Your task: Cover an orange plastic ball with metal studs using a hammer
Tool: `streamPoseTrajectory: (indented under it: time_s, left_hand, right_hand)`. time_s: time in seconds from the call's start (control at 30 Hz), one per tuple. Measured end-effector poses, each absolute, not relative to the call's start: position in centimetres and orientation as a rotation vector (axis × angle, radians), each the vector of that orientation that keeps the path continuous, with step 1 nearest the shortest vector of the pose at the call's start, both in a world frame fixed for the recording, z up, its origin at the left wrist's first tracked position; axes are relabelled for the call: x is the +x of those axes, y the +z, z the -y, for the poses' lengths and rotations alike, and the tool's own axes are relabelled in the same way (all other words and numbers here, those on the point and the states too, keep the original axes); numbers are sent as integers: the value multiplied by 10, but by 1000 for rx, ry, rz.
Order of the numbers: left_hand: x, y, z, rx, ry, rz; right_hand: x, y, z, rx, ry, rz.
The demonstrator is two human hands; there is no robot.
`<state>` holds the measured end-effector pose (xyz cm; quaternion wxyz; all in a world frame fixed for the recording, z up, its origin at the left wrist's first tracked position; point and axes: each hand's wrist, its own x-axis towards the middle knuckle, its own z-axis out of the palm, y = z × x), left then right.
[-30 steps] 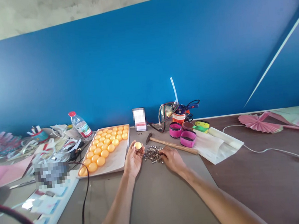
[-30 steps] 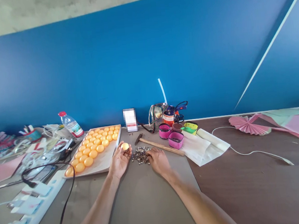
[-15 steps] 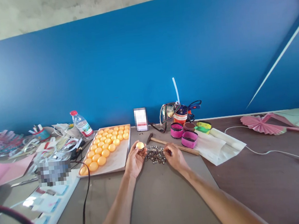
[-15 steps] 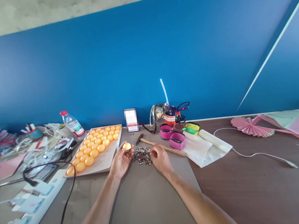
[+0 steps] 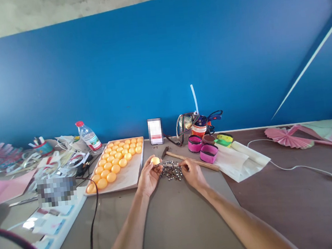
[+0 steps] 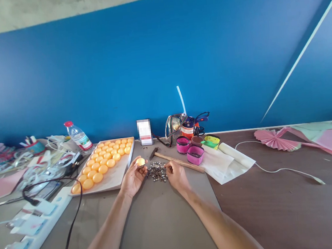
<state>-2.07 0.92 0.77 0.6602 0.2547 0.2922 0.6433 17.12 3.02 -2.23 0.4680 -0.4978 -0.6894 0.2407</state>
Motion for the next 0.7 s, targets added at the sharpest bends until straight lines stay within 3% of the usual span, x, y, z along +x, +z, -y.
streamPoseTrajectory:
  time_s: [0.27, 0.7]
  left_hand:
    - [-21, 5, -10, 600, 1433, -656]
    - [-21, 3, -9, 605, 1423, -656]
  right_hand:
    - [170, -27, -29, -1127, 396, 1919]
    - [171, -26, -30, -1153, 537, 1781]
